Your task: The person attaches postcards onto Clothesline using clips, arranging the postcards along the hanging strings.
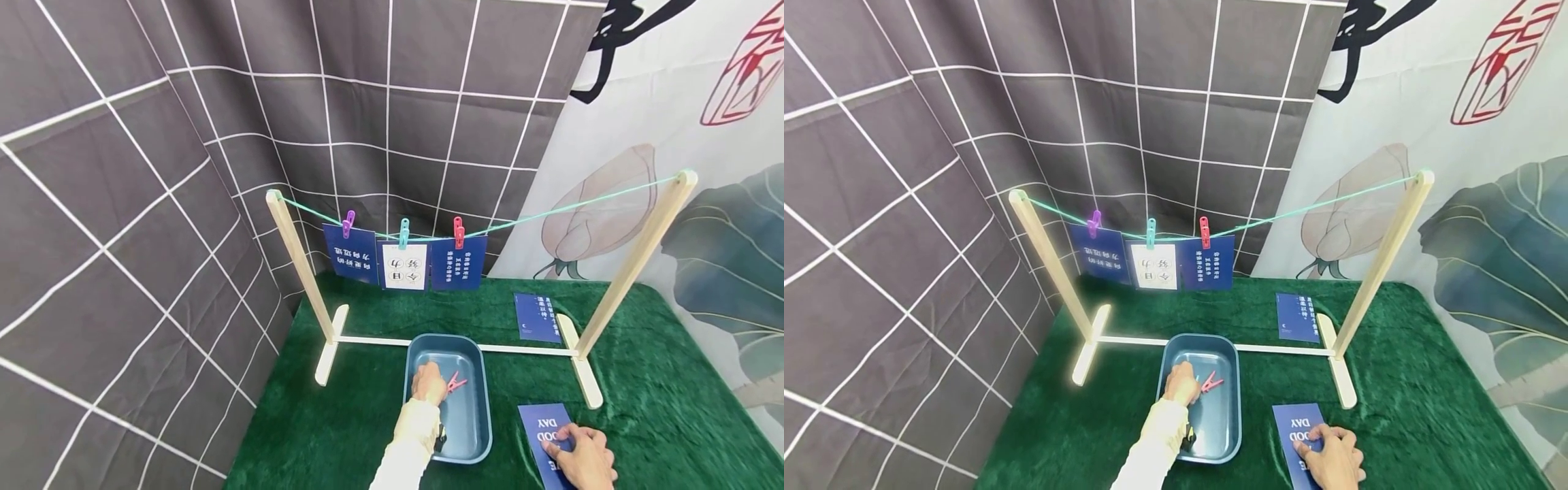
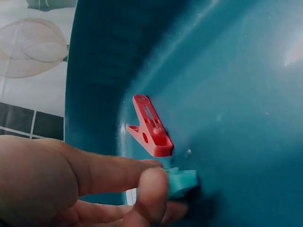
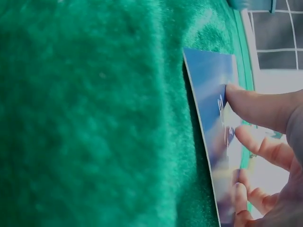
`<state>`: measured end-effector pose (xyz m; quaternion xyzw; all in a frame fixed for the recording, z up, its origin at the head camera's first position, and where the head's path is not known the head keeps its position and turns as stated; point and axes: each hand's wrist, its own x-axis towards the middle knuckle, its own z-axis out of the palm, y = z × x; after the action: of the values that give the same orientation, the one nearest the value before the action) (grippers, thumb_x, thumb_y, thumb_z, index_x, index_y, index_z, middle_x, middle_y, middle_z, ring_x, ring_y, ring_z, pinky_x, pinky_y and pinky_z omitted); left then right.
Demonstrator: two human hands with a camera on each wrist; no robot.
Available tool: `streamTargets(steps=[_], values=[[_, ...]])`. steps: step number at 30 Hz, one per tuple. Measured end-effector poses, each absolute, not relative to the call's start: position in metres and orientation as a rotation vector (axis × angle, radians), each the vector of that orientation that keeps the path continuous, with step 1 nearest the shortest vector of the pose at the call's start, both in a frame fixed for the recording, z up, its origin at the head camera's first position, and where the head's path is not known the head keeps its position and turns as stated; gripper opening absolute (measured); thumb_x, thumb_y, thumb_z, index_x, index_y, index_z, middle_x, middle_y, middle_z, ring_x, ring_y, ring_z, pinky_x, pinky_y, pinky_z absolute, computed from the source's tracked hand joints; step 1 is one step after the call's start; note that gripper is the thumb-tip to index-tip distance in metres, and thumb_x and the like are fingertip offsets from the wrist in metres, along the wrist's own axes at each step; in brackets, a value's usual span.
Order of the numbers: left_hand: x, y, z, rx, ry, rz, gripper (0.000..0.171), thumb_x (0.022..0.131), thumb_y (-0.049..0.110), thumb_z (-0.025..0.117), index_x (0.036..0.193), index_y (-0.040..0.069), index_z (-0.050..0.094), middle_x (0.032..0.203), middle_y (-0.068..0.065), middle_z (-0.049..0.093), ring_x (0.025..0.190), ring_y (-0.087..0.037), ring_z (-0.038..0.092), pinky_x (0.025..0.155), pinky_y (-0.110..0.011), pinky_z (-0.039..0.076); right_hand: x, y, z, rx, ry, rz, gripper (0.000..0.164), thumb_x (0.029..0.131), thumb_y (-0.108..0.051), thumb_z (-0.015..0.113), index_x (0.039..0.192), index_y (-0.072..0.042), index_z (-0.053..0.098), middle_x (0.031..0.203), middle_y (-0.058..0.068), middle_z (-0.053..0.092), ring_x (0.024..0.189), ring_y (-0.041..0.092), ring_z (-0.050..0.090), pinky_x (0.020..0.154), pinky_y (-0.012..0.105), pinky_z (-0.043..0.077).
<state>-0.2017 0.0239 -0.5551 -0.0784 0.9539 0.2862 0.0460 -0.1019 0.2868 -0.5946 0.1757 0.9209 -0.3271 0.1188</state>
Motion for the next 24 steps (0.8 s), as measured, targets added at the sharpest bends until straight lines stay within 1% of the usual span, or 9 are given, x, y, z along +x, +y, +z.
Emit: streamTargets(steps=[4,5,7,10,12,15,20,22,24], values=[[-0.200,0.019,-0.546,-0.244,2.855,0.979,0.015,0.061,0.000,0.075,0.062,0.005,0.061,0.050,-0.006,0.055,0.046,-0.021,0.052,0.045,-0.028,0.042,-0.106,0.288,-0.594,0.518,2.688,-0.952,0.084,0.060,-0.071,0.066,0.107,-0.004,0.048,0.117,0.038,0.026,0.097,0.060,0.028,0.069,0.069,0.030],[-0.199,0.018,-0.544,-0.250,2.833,0.990,0.015,0.062,0.001,0.075,0.061,0.005,0.060,0.048,-0.005,0.054,0.044,-0.020,0.052,0.044,-0.027,0.042,-0.107,0.288,-0.595,0.517,2.685,-0.950,0.087,0.059,-0.072,0.066,0.110,-0.003,0.046,0.116,0.040,0.027,0.097,0.060,0.028,0.069,0.069,0.031],[-0.198,0.016,-0.541,-0.248,2.797,0.997,0.015,0.064,0.005,0.074,0.058,0.005,0.060,0.049,-0.004,0.053,0.045,-0.019,0.051,0.044,-0.026,0.041,-0.107,0.288,-0.595,0.532,2.687,-0.945,0.087,0.060,-0.068,0.068,0.113,-0.003,0.044,0.115,0.041,0.029,0.098,0.059,0.029,0.068,0.068,0.032],[-0.196,0.012,-0.538,-0.231,2.757,1.043,0.019,0.068,0.011,0.070,0.054,0.008,0.058,0.050,-0.003,0.052,0.046,-0.017,0.048,0.045,-0.026,0.039,-0.108,0.290,-0.597,0.533,2.698,-0.953,0.091,0.061,-0.069,0.067,0.116,-0.001,0.041,0.115,0.041,0.029,0.097,0.059,0.028,0.069,0.068,0.031],[-0.194,0.009,-0.538,-0.210,2.734,1.135,0.021,0.070,0.014,0.067,0.052,0.010,0.057,0.049,-0.001,0.053,0.046,-0.015,0.047,0.043,-0.026,0.036,-0.108,0.290,-0.599,0.560,2.704,-0.968,0.092,0.061,-0.068,0.067,0.117,-0.001,0.039,0.115,0.041,0.030,0.099,0.058,0.028,0.070,0.067,0.030],[-0.190,0.005,-0.538,-0.169,2.702,1.299,0.023,0.074,0.015,0.064,0.053,0.012,0.057,0.042,0.004,0.053,0.045,-0.011,0.046,0.043,-0.026,0.033,-0.106,0.288,-0.601,0.613,2.712,-0.999,0.099,0.060,-0.070,0.067,0.120,0.002,0.035,0.115,0.040,0.029,0.100,0.058,0.027,0.071,0.065,0.027],[-0.186,-0.001,-0.537,-0.147,2.632,1.468,0.024,0.084,0.021,0.062,0.061,0.015,0.057,0.043,0.006,0.052,0.050,-0.009,0.047,0.048,-0.025,0.034,-0.103,0.282,-0.605,0.742,2.729,-1.030,0.095,0.064,-0.052,0.075,0.125,0.006,0.030,0.114,0.039,0.027,0.101,0.056,0.025,0.074,0.063,0.024],[-0.184,-0.002,-0.536,-0.147,2.621,1.480,0.022,0.084,0.022,0.062,0.065,0.014,0.058,0.044,0.006,0.053,0.051,-0.008,0.047,0.049,-0.025,0.034,-0.103,0.278,-0.605,0.783,2.743,-1.036,0.091,0.066,-0.041,0.076,0.126,0.007,0.028,0.115,0.039,0.026,0.100,0.056,0.025,0.075,0.063,0.023],[-0.183,-0.004,-0.535,-0.149,2.612,1.485,0.015,0.083,0.020,0.063,0.071,0.013,0.059,0.045,0.005,0.054,0.051,-0.009,0.049,0.049,-0.025,0.035,-0.101,0.276,-0.605,0.805,2.762,-1.049,0.088,0.066,-0.034,0.077,0.126,0.007,0.028,0.115,0.039,0.023,0.100,0.056,0.025,0.077,0.063,0.023]])
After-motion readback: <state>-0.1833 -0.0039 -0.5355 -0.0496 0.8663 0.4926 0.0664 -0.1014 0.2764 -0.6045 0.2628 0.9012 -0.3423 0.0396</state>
